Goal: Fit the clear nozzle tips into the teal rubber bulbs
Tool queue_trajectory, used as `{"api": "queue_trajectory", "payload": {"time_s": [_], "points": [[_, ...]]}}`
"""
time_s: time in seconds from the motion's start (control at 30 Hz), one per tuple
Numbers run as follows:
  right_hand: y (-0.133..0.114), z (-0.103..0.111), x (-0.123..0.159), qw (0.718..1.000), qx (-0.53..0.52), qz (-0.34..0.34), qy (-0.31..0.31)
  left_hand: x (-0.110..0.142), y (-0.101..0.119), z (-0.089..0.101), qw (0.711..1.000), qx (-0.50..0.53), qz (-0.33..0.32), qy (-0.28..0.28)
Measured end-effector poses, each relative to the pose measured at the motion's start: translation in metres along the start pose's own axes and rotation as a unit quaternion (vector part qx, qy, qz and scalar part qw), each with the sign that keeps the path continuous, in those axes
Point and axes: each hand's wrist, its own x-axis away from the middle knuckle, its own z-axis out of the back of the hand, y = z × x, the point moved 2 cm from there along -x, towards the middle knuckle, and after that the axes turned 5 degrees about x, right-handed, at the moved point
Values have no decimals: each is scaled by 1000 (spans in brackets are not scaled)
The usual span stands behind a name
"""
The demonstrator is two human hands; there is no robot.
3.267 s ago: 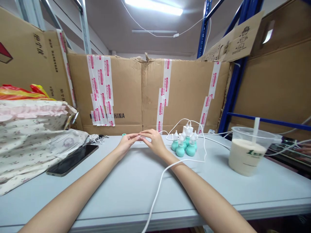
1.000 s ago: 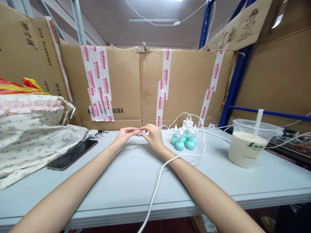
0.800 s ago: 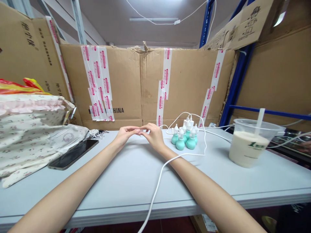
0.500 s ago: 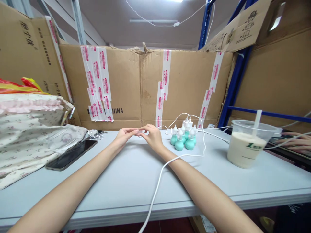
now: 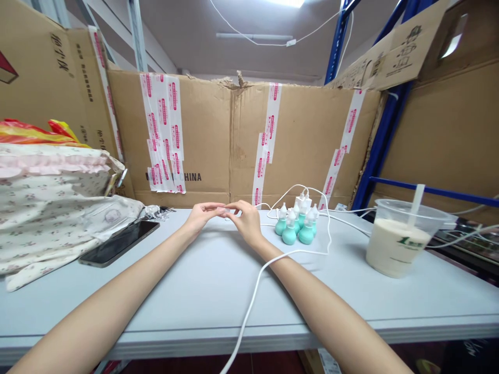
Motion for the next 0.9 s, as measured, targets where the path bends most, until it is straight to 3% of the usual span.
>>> {"api": "queue_trajectory", "payload": {"time_s": [0.27,0.7,0.9], "points": [[0,-3,0,999,-21,-27,6,-2,-3,1,1000,6,-9,-9],[-1,-6,1,997,-26,-56,41,-3,-4,-2,998,49,2,30],[-11,-5,1,996,-56,-64,41,-4,14,-3,996,59,-41,46]]}}
